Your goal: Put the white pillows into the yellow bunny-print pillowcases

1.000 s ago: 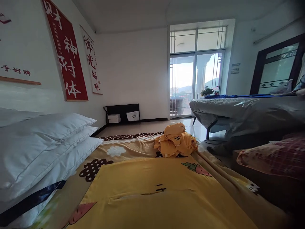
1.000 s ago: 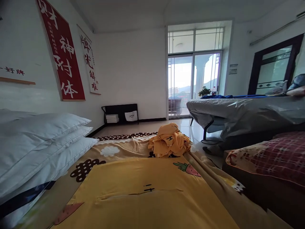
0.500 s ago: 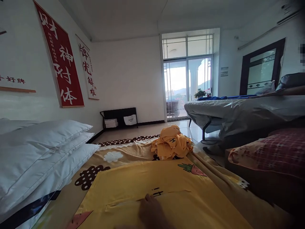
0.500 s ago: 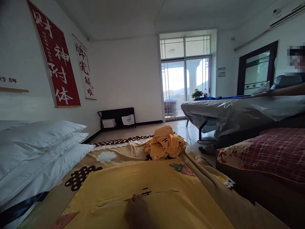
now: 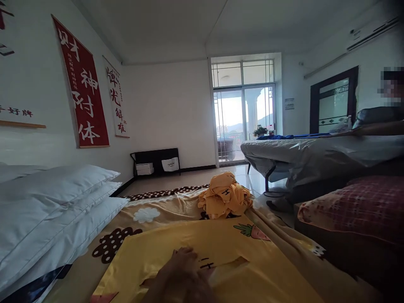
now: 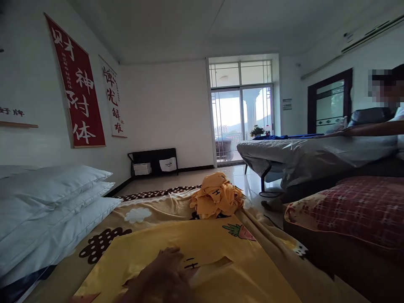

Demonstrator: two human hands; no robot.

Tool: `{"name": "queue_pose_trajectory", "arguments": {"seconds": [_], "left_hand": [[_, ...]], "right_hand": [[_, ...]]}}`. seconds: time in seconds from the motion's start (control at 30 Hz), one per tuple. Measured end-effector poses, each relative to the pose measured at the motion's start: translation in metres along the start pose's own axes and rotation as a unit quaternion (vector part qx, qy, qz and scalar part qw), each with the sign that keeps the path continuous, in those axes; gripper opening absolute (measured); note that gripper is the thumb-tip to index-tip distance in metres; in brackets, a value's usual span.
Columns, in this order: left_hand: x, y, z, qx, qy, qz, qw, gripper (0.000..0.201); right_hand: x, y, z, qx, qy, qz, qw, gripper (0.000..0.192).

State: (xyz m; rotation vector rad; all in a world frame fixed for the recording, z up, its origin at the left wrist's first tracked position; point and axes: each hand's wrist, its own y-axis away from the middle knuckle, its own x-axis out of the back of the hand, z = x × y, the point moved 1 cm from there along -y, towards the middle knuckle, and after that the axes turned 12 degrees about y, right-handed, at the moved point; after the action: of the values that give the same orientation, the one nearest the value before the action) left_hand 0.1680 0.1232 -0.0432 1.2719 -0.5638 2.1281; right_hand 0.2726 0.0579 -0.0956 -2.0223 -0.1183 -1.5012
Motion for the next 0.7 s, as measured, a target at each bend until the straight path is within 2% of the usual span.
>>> {"name": "queue_pose_trajectory", "arguments": {"seconds": [0.17, 0.43, 0.6, 0.7], "left_hand": [[0.001, -0.019, -0.015, 0.022, -0.064, 0.021, 0.997, 0.032], [0.017, -0.052, -0.037, 0.115, -0.115, 0.082, 0.983, 0.036], [0.015, -0.052, -0.036, 0.170, -0.117, 0.154, 0.966, 0.043], [0.011, -0.050, -0.030, 0.201, -0.117, 0.171, 0.957, 0.047]], "right_hand": [[0.011, 0.006, -0.002, 0.018, -0.017, 0.022, 0.999, 0.029], [0.051, 0.026, 0.002, 0.008, -0.014, 0.085, 0.996, 0.027], [0.060, 0.016, 0.017, -0.001, 0.007, 0.104, 0.995, 0.024], [0.057, 0.014, 0.021, 0.002, 0.017, 0.110, 0.994, 0.025]]}}
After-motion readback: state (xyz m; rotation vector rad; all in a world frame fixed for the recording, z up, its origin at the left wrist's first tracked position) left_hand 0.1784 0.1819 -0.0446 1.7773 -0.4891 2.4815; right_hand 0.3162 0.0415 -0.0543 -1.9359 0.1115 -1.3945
